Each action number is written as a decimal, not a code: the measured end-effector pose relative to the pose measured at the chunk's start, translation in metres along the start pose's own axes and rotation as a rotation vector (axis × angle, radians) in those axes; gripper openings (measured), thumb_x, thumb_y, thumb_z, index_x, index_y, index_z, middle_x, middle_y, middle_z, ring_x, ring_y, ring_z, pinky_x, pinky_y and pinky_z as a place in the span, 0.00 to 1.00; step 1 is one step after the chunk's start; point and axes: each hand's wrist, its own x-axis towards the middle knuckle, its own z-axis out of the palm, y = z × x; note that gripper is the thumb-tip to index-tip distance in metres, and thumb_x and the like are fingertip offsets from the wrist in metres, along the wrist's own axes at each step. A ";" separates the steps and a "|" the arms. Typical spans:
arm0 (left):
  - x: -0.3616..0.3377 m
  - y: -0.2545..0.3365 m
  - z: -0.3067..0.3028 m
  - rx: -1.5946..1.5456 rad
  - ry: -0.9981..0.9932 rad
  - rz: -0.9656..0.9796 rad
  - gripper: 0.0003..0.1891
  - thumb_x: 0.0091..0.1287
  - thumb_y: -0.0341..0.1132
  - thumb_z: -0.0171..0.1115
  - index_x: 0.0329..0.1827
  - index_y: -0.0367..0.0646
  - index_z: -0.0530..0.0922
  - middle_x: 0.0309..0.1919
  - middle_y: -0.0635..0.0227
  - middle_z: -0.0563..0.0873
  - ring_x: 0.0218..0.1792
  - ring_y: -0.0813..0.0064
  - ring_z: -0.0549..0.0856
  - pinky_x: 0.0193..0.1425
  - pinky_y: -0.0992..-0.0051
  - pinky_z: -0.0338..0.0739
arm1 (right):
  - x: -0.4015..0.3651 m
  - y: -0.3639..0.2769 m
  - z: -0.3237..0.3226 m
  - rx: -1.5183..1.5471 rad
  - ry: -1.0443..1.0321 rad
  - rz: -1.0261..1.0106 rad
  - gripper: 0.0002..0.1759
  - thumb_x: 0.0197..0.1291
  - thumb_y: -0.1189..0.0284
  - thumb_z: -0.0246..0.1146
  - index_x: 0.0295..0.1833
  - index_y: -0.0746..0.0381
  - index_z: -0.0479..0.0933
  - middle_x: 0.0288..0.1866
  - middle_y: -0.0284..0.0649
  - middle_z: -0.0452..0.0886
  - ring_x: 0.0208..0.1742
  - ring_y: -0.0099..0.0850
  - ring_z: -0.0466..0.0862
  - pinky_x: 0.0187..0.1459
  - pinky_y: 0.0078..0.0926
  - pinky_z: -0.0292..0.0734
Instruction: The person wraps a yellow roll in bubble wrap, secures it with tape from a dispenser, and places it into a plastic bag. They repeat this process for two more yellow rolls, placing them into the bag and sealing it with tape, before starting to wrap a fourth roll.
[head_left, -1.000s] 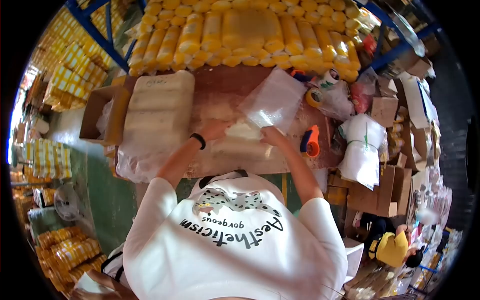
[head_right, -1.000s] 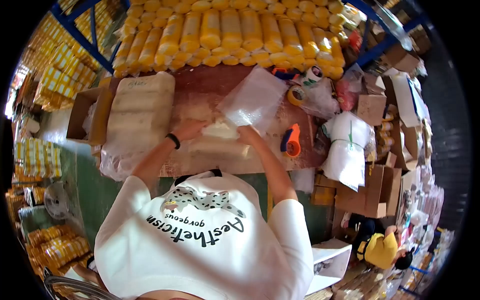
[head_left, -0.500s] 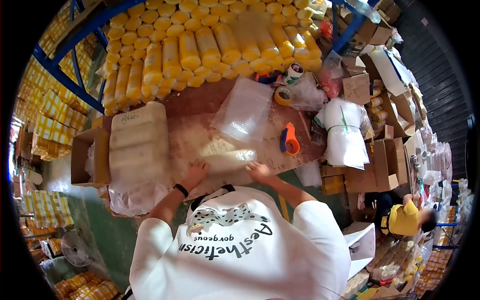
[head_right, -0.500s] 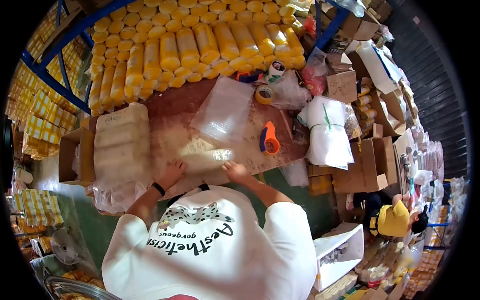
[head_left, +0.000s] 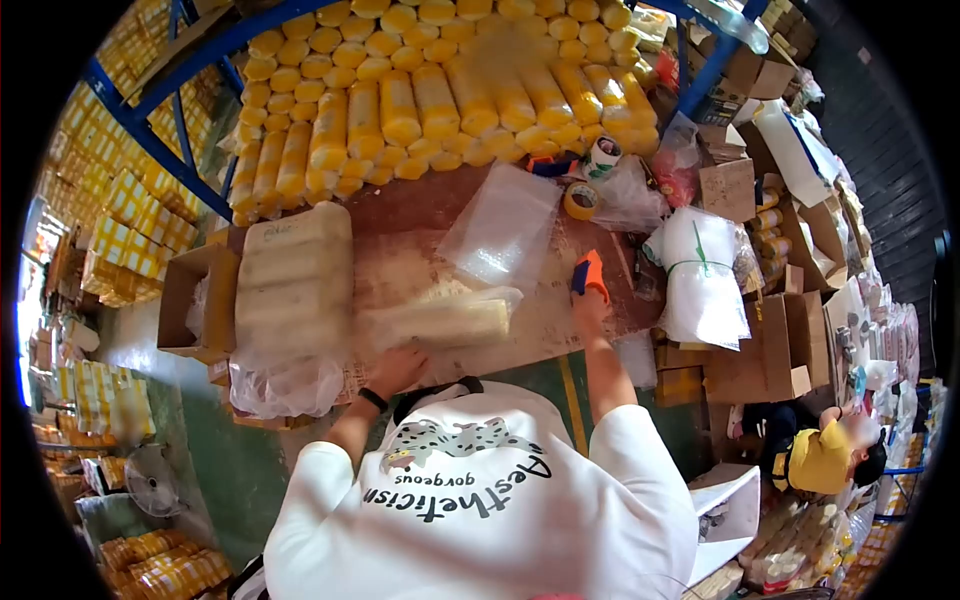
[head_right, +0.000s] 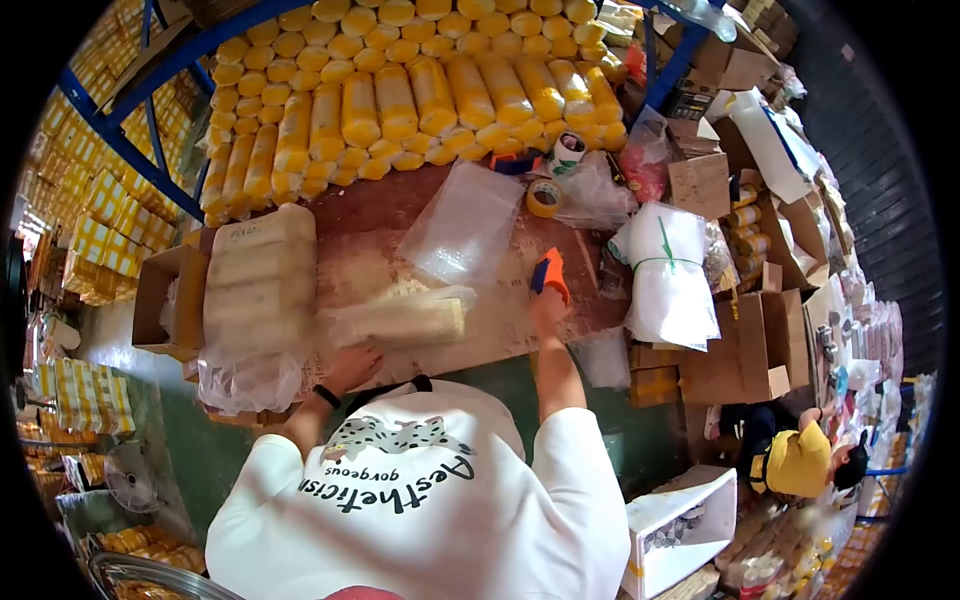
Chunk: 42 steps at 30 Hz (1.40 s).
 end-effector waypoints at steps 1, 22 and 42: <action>0.005 0.008 -0.011 -0.064 0.048 -0.027 0.07 0.61 0.38 0.58 0.33 0.45 0.78 0.36 0.64 0.81 0.36 0.60 0.82 0.35 0.62 0.78 | -0.006 0.005 0.001 0.151 0.104 -0.077 0.18 0.59 0.59 0.64 0.41 0.65 0.77 0.39 0.51 0.81 0.42 0.45 0.82 0.48 0.40 0.73; 0.038 0.099 -0.206 -0.671 0.370 0.582 0.12 0.52 0.36 0.74 0.37 0.44 0.84 0.35 0.70 0.86 0.43 0.67 0.83 0.60 0.61 0.74 | -0.202 -0.042 -0.106 0.281 0.546 -1.386 0.07 0.50 0.75 0.60 0.35 0.64 0.78 0.43 0.43 0.82 0.51 0.38 0.81 0.65 0.37 0.68; 0.147 0.019 -0.189 -1.096 0.344 -0.219 0.04 0.62 0.28 0.63 0.37 0.37 0.81 0.32 0.73 0.84 0.35 0.83 0.80 0.41 0.83 0.73 | -0.285 -0.015 -0.074 1.245 -0.509 -0.525 0.12 0.57 0.70 0.66 0.41 0.67 0.78 0.33 0.38 0.81 0.32 0.26 0.78 0.38 0.22 0.74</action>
